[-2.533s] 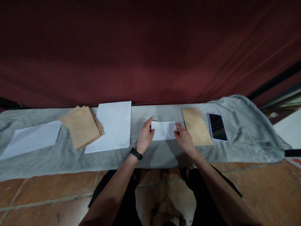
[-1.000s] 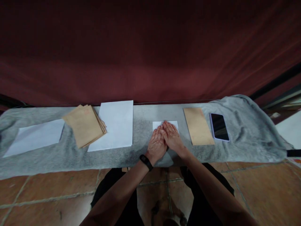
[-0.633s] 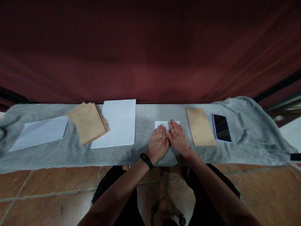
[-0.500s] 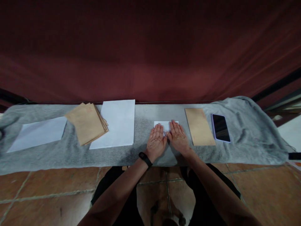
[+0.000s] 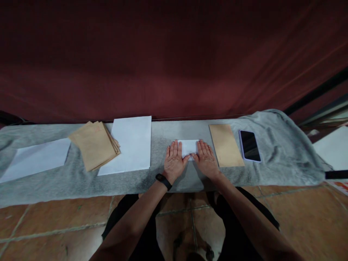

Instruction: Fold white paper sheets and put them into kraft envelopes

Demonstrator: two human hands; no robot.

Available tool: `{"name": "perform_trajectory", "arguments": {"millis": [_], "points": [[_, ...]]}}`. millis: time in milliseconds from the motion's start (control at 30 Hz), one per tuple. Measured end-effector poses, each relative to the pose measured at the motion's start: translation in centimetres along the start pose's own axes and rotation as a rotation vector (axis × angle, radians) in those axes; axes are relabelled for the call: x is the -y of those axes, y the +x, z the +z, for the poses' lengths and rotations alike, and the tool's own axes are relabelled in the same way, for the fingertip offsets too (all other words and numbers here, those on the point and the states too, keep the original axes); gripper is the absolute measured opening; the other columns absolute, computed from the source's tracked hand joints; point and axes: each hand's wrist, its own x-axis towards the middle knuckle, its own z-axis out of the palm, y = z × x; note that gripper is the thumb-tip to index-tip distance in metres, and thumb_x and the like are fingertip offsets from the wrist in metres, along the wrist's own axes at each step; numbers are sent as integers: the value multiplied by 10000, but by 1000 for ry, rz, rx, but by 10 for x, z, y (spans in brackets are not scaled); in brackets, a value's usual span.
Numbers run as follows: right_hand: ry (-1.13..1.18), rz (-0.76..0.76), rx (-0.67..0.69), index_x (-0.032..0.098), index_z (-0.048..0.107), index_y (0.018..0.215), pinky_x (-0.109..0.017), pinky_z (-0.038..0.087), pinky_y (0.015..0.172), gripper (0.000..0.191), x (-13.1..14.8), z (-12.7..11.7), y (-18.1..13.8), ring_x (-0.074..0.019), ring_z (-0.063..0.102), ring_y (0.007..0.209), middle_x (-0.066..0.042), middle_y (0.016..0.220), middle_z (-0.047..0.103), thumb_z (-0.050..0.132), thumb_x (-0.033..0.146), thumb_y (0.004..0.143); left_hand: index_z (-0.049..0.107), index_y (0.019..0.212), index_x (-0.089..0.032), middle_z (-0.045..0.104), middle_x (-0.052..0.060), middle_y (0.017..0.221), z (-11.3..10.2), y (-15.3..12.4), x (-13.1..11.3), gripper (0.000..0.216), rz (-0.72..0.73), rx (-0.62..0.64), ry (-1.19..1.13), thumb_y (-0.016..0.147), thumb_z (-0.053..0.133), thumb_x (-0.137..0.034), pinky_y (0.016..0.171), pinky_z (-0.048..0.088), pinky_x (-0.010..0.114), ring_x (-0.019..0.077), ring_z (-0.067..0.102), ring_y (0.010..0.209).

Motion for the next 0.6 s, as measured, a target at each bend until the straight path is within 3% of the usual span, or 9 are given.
{"name": "perform_trajectory", "arguments": {"millis": [400, 600], "points": [[3, 44, -1, 51, 296, 1607, -509, 306, 1219, 621, -4, 0, -9, -304, 346, 1515, -199, 1636, 369, 315, 374, 1077, 333, 1590, -97, 322, 211, 1652, 3, -2, 4, 730, -6, -50, -30, 1029, 393, -561, 1247, 264, 571, 336, 270, 1556], [1, 39, -17, 64, 316, 1602, -503, 307, 1215, 612, -6, -2, -12, -301, 354, 1512, -193, 1627, 393, 300, 386, 1082, 356, 1584, -115, 310, 166, 1666, -6, -8, 1, 615, 16, -59, -31, 1044, 395, -408, 1270, 216, 577, 317, 220, 1573]]}}
